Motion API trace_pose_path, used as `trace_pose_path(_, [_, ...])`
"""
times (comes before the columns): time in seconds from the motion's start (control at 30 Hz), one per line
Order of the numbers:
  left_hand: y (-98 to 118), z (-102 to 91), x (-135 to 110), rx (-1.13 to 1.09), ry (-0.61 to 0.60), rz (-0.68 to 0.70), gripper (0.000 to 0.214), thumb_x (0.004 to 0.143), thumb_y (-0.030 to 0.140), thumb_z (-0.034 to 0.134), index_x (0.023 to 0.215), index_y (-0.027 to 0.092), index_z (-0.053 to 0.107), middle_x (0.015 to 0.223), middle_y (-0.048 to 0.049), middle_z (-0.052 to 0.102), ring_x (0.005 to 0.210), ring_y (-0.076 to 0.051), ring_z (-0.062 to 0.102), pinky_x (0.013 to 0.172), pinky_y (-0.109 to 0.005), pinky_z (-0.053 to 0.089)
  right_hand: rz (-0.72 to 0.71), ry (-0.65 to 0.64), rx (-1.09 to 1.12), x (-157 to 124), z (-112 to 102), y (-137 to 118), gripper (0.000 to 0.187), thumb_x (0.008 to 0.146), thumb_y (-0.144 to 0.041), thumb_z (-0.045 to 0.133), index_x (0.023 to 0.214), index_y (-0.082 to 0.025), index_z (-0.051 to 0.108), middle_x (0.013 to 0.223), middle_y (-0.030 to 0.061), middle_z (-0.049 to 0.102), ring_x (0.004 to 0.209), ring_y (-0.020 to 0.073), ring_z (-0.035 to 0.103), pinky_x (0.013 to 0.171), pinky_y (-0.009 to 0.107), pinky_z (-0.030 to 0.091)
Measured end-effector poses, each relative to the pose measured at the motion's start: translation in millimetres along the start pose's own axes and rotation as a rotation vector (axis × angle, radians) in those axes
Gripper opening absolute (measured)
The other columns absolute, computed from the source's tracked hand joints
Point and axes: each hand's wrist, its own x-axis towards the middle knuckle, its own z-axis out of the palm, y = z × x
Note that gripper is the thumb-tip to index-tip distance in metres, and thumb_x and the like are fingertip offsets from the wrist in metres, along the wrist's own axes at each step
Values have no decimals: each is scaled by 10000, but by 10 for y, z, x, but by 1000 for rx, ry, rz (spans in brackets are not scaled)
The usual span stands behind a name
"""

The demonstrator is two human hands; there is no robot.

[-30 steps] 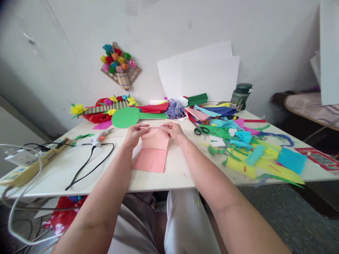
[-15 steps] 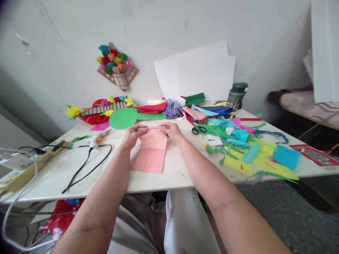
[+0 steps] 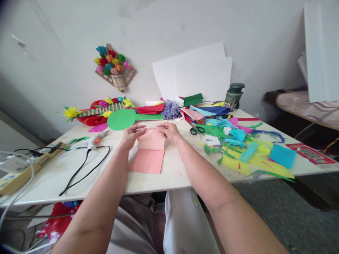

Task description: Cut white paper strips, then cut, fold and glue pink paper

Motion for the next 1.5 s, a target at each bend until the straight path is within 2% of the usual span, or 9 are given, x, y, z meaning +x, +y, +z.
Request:
trace_pose_path(0.1, [5, -3, 1, -5, -6, -10, 395, 549, 353, 758, 880, 149, 686, 679, -28, 668, 577, -105, 577, 569, -222, 435, 21, 17, 19, -7, -3, -18, 263, 568, -334, 692, 770, -167, 679, 474, -46, 519, 371, 57, 363, 354, 212, 251])
trace_pose_path(0.37, [11, 19, 15, -37, -8, -15, 320, 539, 349, 760, 775, 149, 679, 654, -18, 658, 560, -101, 570, 539, -208, 415, 13, 51, 5, 7, -5, -16, 296, 554, -364, 706, 764, -156, 686, 517, -41, 542, 396, 49, 366, 369, 207, 262])
trace_pose_path(0.73, [38, 21, 5, -16, 0, -1, 355, 538, 355, 759, 814, 142, 688, 648, -19, 646, 568, -107, 564, 570, -228, 427, 22, 14, 5, 3, -17, -16, 294, 557, -375, 707, 755, -159, 680, 598, -18, 597, 450, 63, 402, 396, 210, 281])
trace_pose_path(1.03, [52, 10, 1, -46, 10, 43, 339, 554, 342, 755, 831, 157, 693, 621, -4, 634, 551, -91, 552, 578, -221, 433, 34, 7, 52, 1, 10, 10, 269, 559, -341, 705, 757, -162, 679, 551, -26, 580, 431, 65, 404, 402, 210, 257])
trace_pose_path(1.5, [74, 15, 7, 0, -10, 58, 342, 621, 443, 692, 781, 141, 687, 706, -32, 654, 606, -109, 548, 557, -209, 388, 44, 31, 83, -7, 19, -9, 285, 551, -348, 705, 754, -153, 665, 564, -29, 581, 446, 63, 414, 417, 207, 263])
